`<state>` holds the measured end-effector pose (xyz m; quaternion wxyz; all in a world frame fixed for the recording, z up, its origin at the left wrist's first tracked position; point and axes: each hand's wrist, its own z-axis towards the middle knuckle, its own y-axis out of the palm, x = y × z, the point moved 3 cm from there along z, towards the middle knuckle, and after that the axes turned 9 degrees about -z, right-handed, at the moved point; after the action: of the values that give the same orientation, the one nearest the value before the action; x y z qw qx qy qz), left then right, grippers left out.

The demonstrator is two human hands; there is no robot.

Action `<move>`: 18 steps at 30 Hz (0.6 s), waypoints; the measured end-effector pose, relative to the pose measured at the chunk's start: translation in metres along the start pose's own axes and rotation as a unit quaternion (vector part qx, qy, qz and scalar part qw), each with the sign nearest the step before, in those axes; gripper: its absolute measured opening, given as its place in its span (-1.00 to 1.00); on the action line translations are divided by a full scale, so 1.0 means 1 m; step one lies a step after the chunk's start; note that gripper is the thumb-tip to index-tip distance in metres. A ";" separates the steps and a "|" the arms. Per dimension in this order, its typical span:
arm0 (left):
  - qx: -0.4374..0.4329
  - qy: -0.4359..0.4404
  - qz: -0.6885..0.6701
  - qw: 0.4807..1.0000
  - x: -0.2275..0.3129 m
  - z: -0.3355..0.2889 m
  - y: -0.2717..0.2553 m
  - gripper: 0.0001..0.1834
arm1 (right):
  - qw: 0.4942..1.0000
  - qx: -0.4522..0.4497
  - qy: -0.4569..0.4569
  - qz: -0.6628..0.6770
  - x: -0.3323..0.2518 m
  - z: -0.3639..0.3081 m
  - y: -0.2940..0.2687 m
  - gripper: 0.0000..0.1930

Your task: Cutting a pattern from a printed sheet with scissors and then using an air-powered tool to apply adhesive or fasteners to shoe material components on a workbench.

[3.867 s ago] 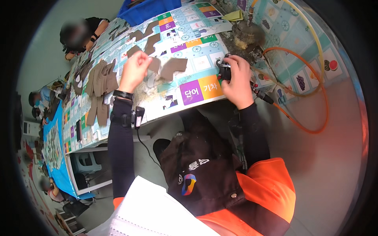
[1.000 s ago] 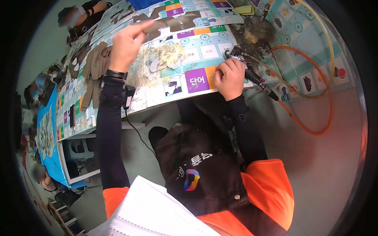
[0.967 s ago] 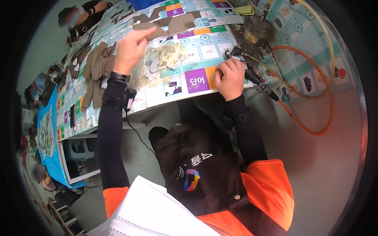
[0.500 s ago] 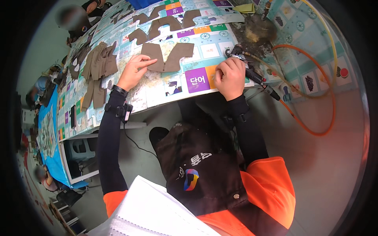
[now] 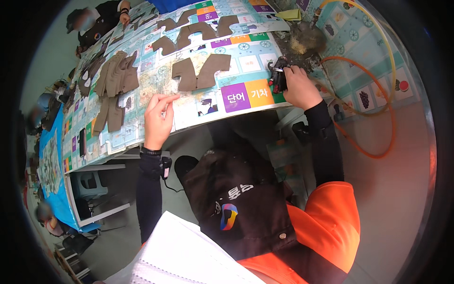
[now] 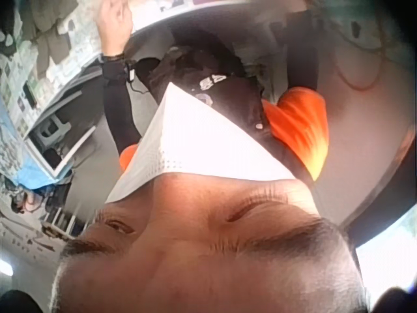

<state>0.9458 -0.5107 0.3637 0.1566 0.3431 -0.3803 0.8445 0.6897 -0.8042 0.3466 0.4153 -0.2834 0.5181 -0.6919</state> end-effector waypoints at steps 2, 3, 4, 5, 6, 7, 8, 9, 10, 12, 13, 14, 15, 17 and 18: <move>0.032 0.001 -0.005 0.999 -0.005 -0.012 0.003 -0.72 | 0.997 -0.070 -0.014 -0.015 -0.004 0.006 -0.002 -0.59; 0.058 0.007 -0.004 0.998 -0.006 -0.015 0.003 -0.72 | 0.997 -0.069 -0.019 -0.020 -0.006 0.008 0.000 -0.59; 0.084 0.013 -0.003 0.996 -0.008 -0.017 0.003 -0.72 | 1.000 -0.006 -0.014 -0.017 -0.007 0.010 0.003 -0.62; 0.089 0.013 -0.005 0.996 -0.010 -0.018 0.003 -0.72 | 0.998 0.057 -0.008 -0.013 -0.008 0.013 0.002 -0.66; 0.109 0.034 0.013 0.993 -0.014 -0.017 0.006 -0.72 | 0.998 0.058 -0.010 -0.017 -0.014 0.021 -0.004 -0.66; 0.130 0.053 0.035 0.989 -0.016 -0.018 0.006 -0.72 | 0.996 0.084 -0.016 0.014 -0.026 0.033 -0.020 -0.68; 0.130 0.051 0.036 0.989 -0.017 -0.019 0.005 -0.72 | 0.993 0.109 -0.019 0.046 -0.039 0.041 -0.037 -0.70; 0.145 0.059 0.047 0.987 -0.018 -0.021 0.005 -0.72 | 0.989 0.110 -0.061 0.080 -0.045 0.057 -0.048 -0.70; 0.162 0.067 0.059 0.983 -0.019 -0.022 0.003 -0.72 | 0.991 0.047 -0.030 0.123 -0.062 0.073 -0.060 -0.70; 0.162 0.060 0.069 0.983 -0.022 -0.025 0.005 -0.73 | 0.986 0.043 -0.064 0.151 -0.084 0.104 -0.067 -0.61; 0.167 0.051 0.083 0.981 -0.025 -0.027 0.005 -0.73 | 0.958 -0.116 0.017 0.260 -0.093 0.121 -0.066 -0.68; 0.167 0.052 0.082 0.981 -0.024 -0.026 0.004 -0.73 | 0.950 -0.155 0.010 0.270 -0.096 0.138 -0.059 -0.76; 0.178 0.047 0.073 0.980 -0.023 -0.025 0.003 -0.74 | 0.947 -0.171 -0.001 0.272 -0.102 0.151 -0.056 -0.79; 0.189 0.042 0.061 0.979 -0.020 -0.022 0.004 -0.75 | 0.944 -0.188 -0.011 0.270 -0.110 0.169 -0.048 -0.81; 0.194 0.052 0.060 0.978 -0.014 -0.019 0.001 -0.75 | 0.946 -0.197 -0.007 0.258 -0.114 0.177 -0.045 -0.82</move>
<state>0.9464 -0.4971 0.3437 0.0555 0.2988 -0.2200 0.9269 0.8787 -0.7846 0.4475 0.5192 -0.2214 0.6961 -0.4437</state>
